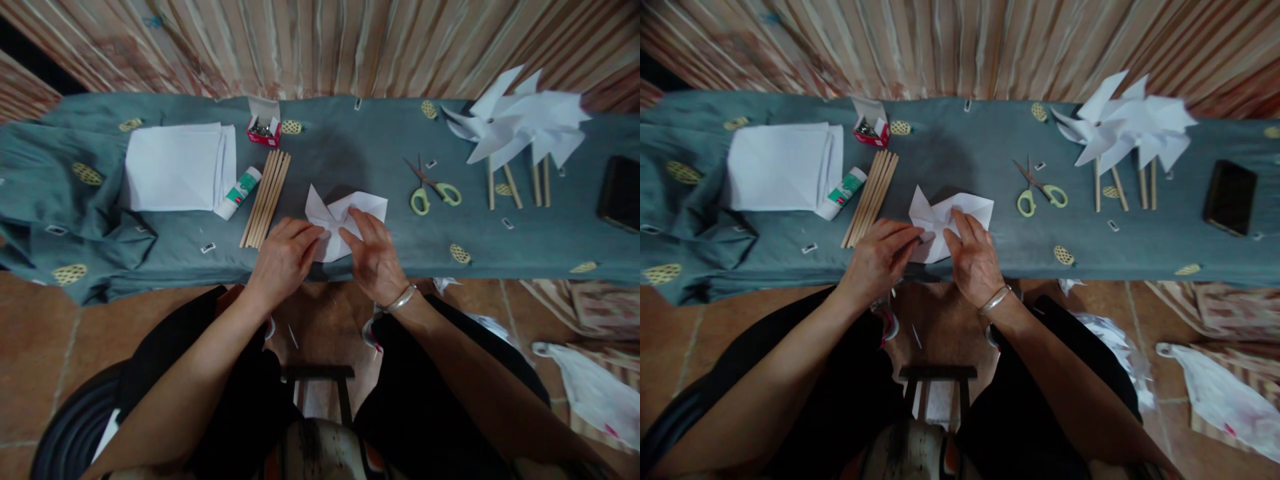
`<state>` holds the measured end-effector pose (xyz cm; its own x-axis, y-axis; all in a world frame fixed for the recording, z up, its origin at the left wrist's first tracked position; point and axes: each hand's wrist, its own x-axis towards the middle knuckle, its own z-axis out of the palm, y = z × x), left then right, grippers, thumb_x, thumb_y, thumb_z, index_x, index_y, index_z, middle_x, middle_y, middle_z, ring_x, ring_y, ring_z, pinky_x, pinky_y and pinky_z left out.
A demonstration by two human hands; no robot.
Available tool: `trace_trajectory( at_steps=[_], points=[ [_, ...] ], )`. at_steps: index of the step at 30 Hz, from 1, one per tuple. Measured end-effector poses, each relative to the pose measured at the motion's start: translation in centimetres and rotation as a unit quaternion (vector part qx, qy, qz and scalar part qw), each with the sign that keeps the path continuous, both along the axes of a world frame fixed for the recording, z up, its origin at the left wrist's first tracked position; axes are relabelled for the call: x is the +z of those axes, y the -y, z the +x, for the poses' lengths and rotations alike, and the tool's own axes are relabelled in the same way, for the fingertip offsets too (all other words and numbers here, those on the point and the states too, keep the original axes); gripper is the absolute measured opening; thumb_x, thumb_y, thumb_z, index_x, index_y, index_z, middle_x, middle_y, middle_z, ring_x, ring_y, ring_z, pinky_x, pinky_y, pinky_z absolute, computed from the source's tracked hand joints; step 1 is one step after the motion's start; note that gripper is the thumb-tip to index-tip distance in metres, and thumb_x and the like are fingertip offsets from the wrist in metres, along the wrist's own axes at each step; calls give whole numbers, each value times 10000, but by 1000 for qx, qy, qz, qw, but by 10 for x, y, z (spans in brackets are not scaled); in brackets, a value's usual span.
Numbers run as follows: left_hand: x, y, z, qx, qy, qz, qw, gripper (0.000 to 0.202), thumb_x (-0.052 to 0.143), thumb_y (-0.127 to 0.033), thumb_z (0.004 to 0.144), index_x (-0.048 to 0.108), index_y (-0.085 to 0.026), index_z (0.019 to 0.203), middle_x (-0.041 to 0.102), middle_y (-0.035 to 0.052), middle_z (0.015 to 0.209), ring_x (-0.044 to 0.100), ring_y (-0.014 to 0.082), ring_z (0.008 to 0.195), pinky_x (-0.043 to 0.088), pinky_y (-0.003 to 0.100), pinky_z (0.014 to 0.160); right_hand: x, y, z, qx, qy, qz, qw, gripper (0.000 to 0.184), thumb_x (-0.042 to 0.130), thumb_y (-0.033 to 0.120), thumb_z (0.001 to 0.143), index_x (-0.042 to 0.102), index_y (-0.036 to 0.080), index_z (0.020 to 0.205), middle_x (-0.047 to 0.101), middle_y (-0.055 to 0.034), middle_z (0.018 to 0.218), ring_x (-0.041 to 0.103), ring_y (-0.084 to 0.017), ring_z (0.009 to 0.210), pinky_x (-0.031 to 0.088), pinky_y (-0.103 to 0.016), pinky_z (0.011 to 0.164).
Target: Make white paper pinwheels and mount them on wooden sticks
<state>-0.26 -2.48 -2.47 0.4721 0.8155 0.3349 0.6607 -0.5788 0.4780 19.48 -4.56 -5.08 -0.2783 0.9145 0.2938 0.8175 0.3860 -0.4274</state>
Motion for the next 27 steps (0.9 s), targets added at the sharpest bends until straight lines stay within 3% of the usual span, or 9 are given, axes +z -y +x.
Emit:
trace_trajectory(
  at_steps=[6,9,13,19,24,27],
  points=[
    [-6,-20,-3,55,34,-23,998,437,488,-208,913,497,-201,1350,644,86,1209,516,248,1151,432,428,985,1,2,0,-7,48,-9,999,390,390,72,886,608,206,1180,464,-99,1468,391,-276,1353,392,-515,1072],
    [-13,-28,0,63,29,-43,997,532,488,-169,884,423,-212,1410,667,72,1174,490,258,1193,391,453,1018,3,2,0,-11,70,-21,997,392,381,69,886,618,190,1173,443,-109,1483,386,-281,1356,380,-514,1080],
    [-21,-34,5,64,31,-52,996,531,464,-162,887,410,-201,1413,686,65,1090,500,250,1182,368,463,1032,4,1,0,-20,81,-34,996,428,378,60,873,615,250,1174,441,-51,1487,377,-251,1375,379,-465,1101],
    [-11,-32,14,63,56,-18,996,424,470,-225,921,491,-177,1342,686,78,1101,506,255,1152,370,450,1010,5,1,-1,-13,82,-53,995,458,369,56,868,602,227,1224,432,-70,1499,388,-259,1373,399,-465,1081],
    [0,-13,27,-3,58,25,998,257,533,-367,929,682,-186,1035,685,65,991,546,235,1052,400,403,922,7,0,3,-20,62,-39,997,424,377,92,901,615,200,1234,428,-105,1494,380,-274,1379,396,-484,1096],
    [-2,-3,31,-35,49,35,998,234,612,-361,887,692,-186,1019,680,58,962,553,228,1027,394,398,908,5,-3,9,-17,11,-39,999,449,391,75,881,616,224,1241,457,-88,1473,410,-276,1364,412,-500,1092]
  ],
)
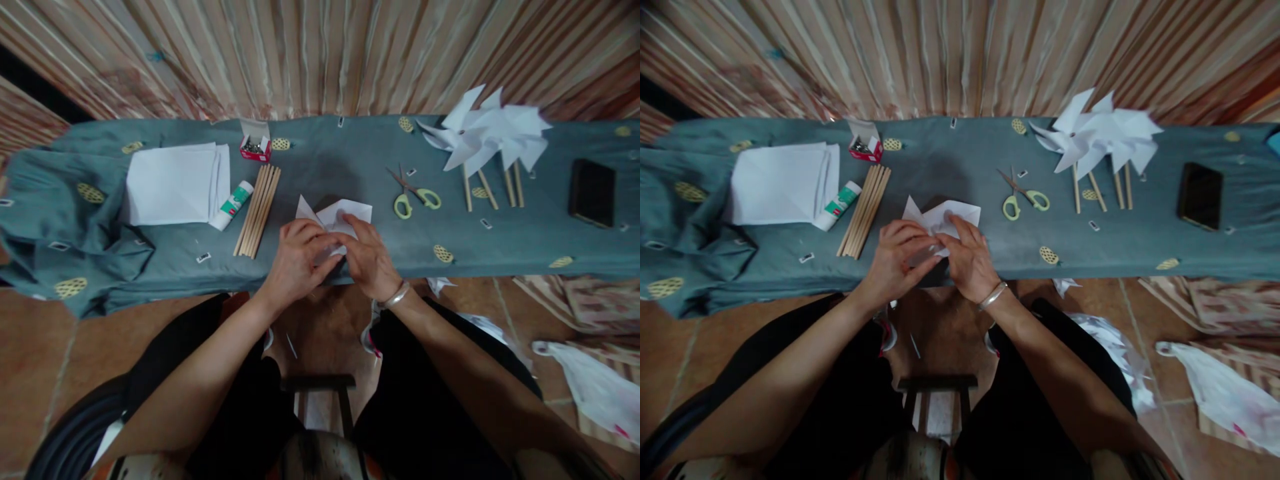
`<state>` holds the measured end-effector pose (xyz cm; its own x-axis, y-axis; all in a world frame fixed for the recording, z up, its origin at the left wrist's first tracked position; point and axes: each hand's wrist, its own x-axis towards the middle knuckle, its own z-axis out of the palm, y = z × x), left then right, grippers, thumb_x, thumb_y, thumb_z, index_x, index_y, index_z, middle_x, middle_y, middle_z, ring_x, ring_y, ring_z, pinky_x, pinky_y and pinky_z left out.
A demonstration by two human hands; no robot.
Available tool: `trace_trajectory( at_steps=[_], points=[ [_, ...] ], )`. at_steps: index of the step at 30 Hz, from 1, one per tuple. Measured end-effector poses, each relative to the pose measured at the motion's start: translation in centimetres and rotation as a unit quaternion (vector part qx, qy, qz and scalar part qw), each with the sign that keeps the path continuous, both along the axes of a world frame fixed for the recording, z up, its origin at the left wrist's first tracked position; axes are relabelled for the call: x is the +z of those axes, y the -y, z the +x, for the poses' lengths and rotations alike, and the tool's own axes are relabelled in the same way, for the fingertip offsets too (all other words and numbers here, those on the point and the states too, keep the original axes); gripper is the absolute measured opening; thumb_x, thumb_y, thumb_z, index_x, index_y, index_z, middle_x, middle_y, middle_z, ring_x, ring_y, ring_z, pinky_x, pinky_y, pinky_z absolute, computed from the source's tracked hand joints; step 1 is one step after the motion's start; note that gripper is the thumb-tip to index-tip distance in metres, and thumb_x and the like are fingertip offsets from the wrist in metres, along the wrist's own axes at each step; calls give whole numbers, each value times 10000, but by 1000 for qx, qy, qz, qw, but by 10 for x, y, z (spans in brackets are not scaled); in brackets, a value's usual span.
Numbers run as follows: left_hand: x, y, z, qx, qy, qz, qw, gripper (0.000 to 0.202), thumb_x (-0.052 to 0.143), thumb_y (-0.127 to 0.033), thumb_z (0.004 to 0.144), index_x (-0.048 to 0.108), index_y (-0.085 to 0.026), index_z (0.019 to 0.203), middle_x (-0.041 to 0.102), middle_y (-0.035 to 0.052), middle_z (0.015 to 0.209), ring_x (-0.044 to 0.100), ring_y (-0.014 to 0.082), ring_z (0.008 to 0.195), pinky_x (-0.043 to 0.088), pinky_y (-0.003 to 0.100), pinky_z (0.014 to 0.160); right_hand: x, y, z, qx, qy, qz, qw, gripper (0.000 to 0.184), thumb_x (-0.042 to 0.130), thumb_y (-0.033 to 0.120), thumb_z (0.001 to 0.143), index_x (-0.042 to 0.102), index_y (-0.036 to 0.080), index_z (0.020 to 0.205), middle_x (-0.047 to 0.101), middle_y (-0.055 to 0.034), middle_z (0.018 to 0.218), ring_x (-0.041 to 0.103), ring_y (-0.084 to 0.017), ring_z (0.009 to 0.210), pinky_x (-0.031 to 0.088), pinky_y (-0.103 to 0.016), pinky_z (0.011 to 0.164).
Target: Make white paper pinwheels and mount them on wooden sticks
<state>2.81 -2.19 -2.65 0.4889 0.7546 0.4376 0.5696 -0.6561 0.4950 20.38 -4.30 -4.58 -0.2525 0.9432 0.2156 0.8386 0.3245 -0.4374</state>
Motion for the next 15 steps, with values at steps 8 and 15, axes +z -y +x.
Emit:
trace_trajectory(
  at_steps=[8,15],
  points=[
    [-3,4,-2,-9,-60,-14,998,207,662,-279,848,682,-194,1036,678,63,1046,532,253,1100,370,422,940,1,-21,25,-8,-99,27,995,376,425,122,875,687,245,1115,582,-62,1353,541,-247,1247,437,-472,1088],
    [-2,3,-2,1,-67,-19,998,180,643,-257,857,683,-193,1020,688,65,1036,547,256,1079,378,435,933,7,-30,30,-33,-171,-5,985,318,457,153,862,733,233,998,666,-61,1256,610,-228,1188,457,-442,1065]
  ],
)
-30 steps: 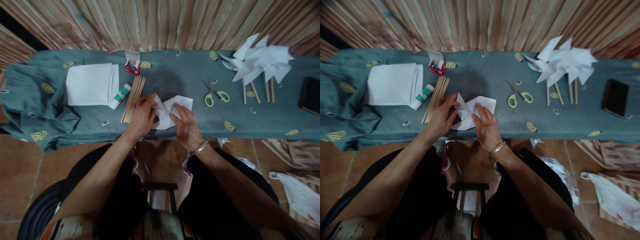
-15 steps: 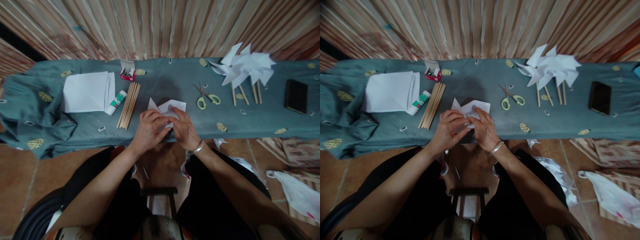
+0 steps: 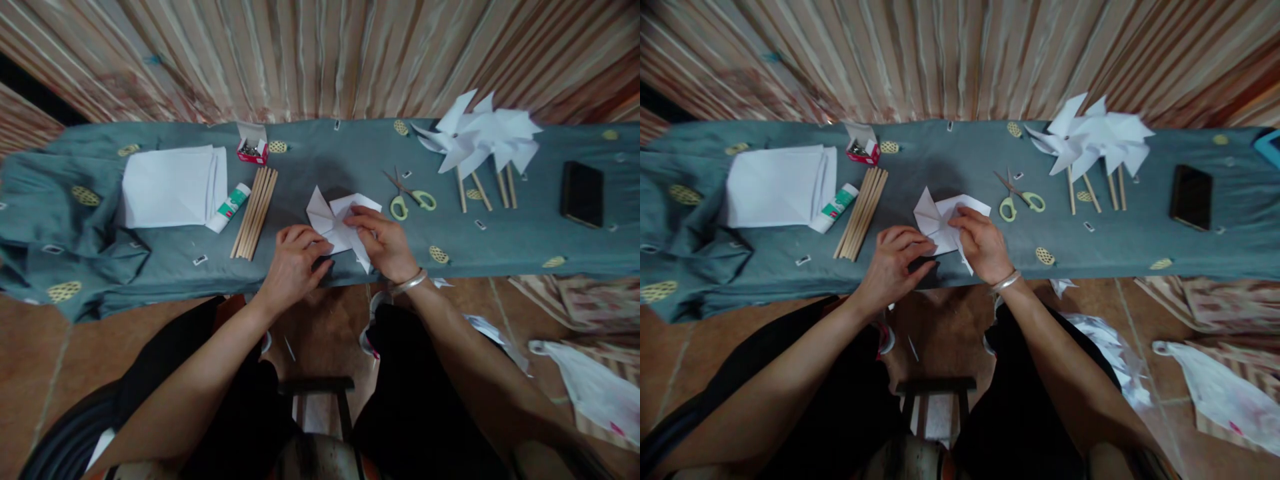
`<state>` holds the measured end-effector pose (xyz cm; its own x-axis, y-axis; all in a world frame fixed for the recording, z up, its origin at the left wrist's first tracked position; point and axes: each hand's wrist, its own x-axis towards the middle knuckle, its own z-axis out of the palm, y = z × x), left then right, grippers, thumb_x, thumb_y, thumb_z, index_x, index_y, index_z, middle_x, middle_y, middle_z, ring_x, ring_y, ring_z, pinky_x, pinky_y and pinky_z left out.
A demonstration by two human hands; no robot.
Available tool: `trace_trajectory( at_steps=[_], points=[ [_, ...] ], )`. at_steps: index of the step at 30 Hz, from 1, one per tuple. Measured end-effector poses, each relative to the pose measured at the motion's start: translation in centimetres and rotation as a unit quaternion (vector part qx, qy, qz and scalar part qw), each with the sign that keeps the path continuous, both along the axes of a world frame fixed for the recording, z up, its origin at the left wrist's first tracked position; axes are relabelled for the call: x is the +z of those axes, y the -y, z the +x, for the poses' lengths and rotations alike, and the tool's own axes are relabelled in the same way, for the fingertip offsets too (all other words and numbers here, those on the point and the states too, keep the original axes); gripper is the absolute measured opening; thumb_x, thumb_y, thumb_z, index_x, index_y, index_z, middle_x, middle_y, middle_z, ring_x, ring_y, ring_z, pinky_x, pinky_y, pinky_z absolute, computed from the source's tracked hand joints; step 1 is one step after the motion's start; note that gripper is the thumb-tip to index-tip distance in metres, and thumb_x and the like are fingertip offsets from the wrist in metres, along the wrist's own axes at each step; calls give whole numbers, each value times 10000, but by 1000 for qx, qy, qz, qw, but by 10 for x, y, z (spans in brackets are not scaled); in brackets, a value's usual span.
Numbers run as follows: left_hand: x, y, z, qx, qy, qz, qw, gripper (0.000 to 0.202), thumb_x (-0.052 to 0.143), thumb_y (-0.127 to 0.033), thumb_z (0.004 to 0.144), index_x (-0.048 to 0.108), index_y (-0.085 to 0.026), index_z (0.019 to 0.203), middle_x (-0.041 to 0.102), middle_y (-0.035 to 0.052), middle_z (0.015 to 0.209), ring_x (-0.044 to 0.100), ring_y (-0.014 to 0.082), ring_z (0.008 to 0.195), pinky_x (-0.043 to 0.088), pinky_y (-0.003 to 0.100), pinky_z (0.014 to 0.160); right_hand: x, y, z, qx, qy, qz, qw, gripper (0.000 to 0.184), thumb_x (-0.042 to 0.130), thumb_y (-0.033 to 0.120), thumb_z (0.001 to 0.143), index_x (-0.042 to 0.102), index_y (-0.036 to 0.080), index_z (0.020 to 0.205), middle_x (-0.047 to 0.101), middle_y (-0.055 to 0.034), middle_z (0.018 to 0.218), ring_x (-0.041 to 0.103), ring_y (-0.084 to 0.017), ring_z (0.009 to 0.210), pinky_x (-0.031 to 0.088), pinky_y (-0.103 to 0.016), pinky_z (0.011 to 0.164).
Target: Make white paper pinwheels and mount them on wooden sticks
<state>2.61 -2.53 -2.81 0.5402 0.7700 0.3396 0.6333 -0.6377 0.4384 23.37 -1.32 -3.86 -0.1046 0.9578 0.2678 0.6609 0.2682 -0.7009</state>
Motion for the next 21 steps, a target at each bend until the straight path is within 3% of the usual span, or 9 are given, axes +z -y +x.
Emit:
trace_trajectory(
  at_steps=[4,10,14,21],
  points=[
    [0,-2,-2,2,-2,0,1000,166,633,-215,857,693,-190,1009,701,65,1014,559,254,1058,387,436,919,6,-5,13,-18,8,16,1000,323,453,161,858,725,225,1019,694,-64,1209,632,-225,1156,462,-446,1057],
    [0,-4,-3,-3,-7,0,1000,130,606,-192,871,721,-187,932,715,65,980,572,249,1022,393,462,925,4,-14,31,-50,157,18,986,436,430,211,876,602,143,1271,587,-149,1364,507,-302,1307,404,-543,1087],
    [0,-13,-11,14,-18,16,1000,148,583,-192,876,729,-203,899,718,62,974,572,259,1025,395,489,934,8,-11,30,-39,186,8,982,430,415,255,906,604,114,1266,672,-158,1240,628,-309,1142,473,-511,1015],
    [1,-37,-37,105,-3,43,994,308,535,-86,813,714,-257,996,675,49,1129,528,280,1164,378,522,1015,21,5,24,-77,185,-46,979,342,552,323,860,689,180,1139,766,-59,871,714,-245,805,553,-366,762]
  ],
)
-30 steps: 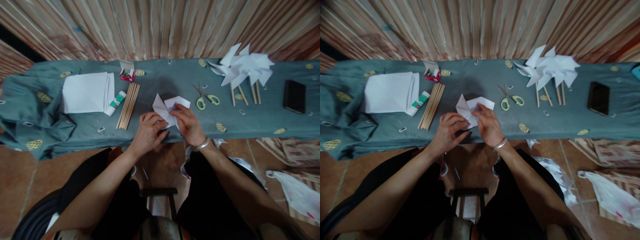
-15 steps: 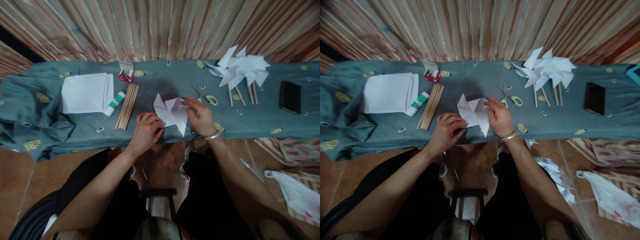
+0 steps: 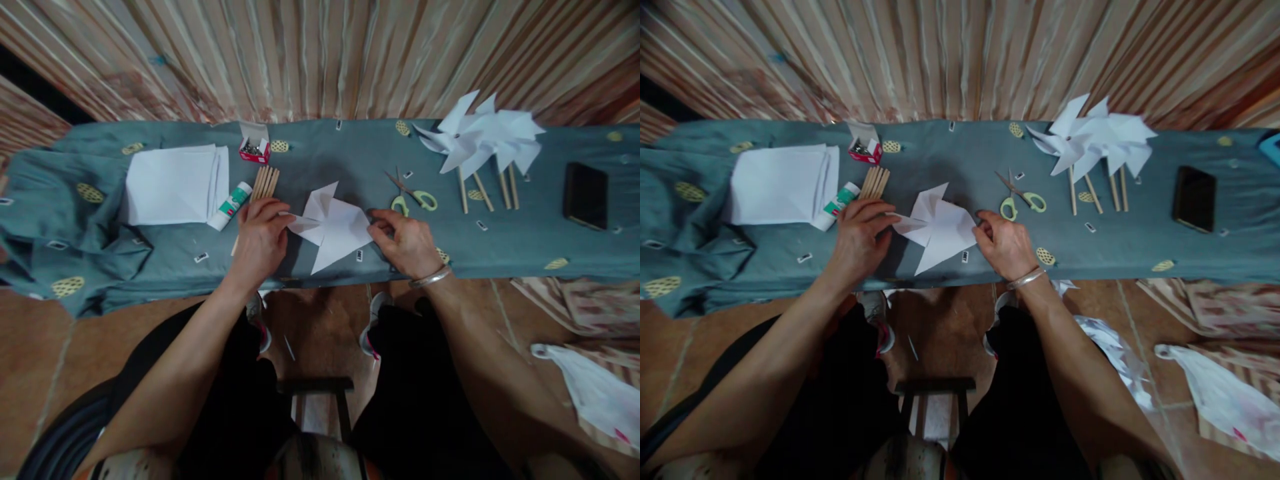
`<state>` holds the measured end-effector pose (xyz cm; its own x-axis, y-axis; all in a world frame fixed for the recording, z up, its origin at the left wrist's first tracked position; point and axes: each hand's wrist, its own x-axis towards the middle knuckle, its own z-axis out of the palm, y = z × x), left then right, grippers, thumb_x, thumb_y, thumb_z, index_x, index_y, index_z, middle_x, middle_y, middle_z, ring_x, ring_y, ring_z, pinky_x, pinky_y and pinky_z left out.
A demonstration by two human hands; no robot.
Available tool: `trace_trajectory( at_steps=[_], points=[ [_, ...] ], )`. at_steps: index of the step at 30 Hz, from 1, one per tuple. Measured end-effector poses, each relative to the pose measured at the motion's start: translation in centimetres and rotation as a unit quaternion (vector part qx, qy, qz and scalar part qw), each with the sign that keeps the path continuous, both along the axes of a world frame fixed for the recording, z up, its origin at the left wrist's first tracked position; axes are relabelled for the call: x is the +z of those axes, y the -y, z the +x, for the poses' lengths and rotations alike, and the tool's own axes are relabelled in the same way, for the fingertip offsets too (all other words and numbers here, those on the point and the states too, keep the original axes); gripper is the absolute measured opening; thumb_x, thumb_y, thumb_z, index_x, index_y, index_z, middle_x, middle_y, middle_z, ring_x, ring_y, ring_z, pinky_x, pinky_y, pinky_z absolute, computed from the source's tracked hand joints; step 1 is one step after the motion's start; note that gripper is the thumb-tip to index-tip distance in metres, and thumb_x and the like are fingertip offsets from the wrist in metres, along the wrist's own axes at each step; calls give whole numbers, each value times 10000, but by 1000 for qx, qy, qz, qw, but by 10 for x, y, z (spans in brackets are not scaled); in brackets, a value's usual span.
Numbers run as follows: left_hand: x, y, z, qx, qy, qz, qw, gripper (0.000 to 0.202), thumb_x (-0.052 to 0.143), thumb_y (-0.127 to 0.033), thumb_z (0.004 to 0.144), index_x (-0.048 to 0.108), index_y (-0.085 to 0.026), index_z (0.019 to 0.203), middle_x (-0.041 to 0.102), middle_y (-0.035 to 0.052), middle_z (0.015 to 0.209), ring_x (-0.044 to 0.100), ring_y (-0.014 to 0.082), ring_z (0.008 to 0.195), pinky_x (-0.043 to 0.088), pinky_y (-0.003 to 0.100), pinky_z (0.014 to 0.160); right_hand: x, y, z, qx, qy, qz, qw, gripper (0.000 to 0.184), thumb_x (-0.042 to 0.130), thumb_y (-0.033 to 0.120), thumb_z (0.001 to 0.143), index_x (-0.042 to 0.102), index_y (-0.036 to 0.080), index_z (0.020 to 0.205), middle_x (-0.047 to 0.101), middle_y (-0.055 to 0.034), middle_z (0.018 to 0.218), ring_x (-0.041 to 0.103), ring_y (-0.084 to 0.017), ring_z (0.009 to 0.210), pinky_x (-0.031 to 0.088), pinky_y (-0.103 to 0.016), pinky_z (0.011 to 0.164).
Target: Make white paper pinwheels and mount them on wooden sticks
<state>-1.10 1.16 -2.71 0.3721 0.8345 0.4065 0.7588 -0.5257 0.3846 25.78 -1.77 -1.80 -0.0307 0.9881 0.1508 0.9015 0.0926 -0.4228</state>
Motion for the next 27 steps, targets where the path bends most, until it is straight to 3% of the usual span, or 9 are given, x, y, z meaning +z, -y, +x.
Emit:
trace_trajectory(
  at_steps=[4,7,10,18,27],
  points=[
    [7,12,5,-7,21,24,999,247,537,-187,881,671,-249,1079,648,52,1152,528,257,1156,419,475,985,2,3,-6,-10,-15,-46,999,316,612,354,826,711,191,1078,760,-34,783,709,-227,739,533,-330,695],
    [6,30,19,-108,3,23,994,208,612,-338,882,675,-207,1031,668,72,1045,552,250,1064,462,423,905,3,4,-11,-11,-14,-67,998,286,622,343,819,722,195,1043,751,-24,738,701,-212,699,510,-302,658],
    [1,42,31,-161,-46,0,986,196,605,-328,894,679,-175,992,672,82,993,558,248,1001,473,398,846,5,5,-13,-6,-15,-70,997,245,620,328,817,729,200,996,745,-19,715,689,-197,656,495,-286,626],
    [-2,46,32,-156,-74,-13,985,202,500,-229,949,680,-143,982,676,87,967,598,205,901,507,323,773,2,5,-8,-9,-24,-51,998,293,632,311,811,708,195,1069,761,-26,788,711,-209,739,518,-303,686],
    [-3,47,31,-141,-67,-11,988,185,507,-199,937,678,-129,924,680,90,914,635,202,869,529,308,750,0,1,-3,2,-74,-61,995,272,641,268,777,711,206,1032,757,-3,785,695,-179,706,526,-288,682]
  ],
)
